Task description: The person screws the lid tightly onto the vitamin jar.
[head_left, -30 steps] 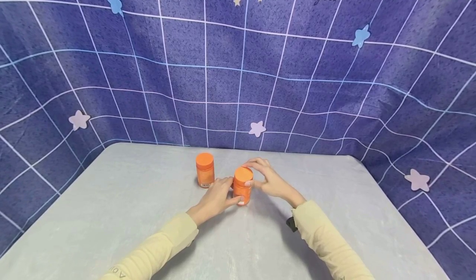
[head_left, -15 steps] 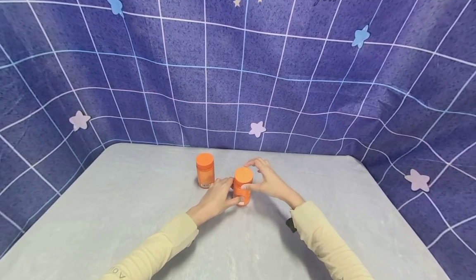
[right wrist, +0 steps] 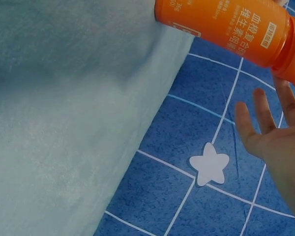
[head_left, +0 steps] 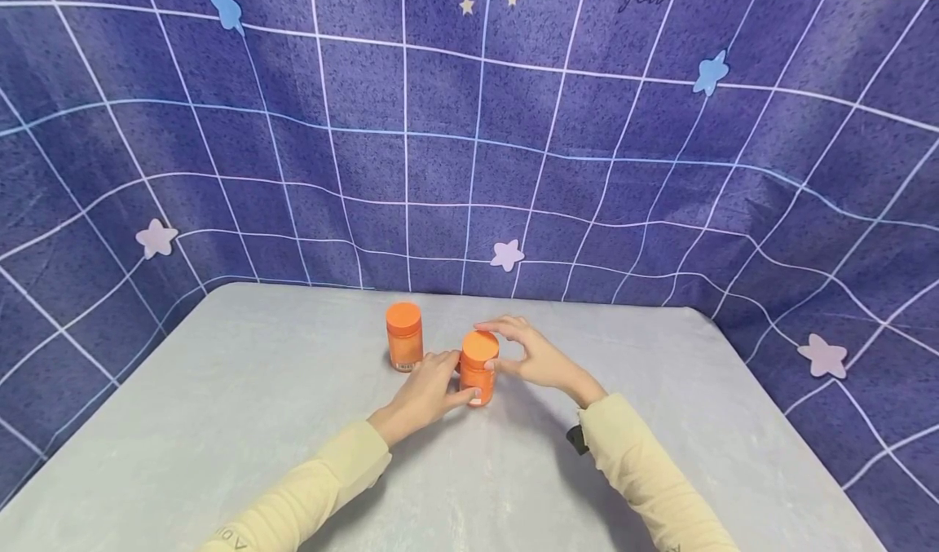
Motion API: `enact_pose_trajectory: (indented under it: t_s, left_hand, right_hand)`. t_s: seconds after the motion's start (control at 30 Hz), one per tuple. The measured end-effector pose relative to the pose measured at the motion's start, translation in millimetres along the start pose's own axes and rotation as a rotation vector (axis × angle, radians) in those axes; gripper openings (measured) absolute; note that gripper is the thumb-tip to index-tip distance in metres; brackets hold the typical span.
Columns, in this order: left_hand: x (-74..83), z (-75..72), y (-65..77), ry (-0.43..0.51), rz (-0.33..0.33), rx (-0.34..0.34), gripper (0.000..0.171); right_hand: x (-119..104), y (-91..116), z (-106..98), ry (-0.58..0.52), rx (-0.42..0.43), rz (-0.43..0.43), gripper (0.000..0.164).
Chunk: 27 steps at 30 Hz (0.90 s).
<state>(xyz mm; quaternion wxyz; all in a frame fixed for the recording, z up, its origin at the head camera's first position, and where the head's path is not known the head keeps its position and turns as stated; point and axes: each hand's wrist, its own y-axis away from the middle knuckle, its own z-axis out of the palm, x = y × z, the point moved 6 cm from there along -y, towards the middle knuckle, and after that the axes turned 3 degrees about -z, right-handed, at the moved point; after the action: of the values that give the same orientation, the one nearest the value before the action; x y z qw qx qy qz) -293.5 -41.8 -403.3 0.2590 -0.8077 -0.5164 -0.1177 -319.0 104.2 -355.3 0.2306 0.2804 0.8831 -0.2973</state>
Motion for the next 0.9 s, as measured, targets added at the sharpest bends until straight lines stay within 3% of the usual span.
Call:
enact_pose_trajectory:
  t_s: [0.43,0.9]
  left_hand:
    - [-0.5,0.6,-1.1,-0.010,0.003,0.013,0.048]
    - [-0.3,0.8,-0.8,-0.034,0.015,0.012,0.047]
  right_hand:
    - [0.5,-0.8,2.7,0.014,0.052,-0.047,0.047]
    - [5.7,-0.8,2.3,0.016,0.133,0.037,0.049]
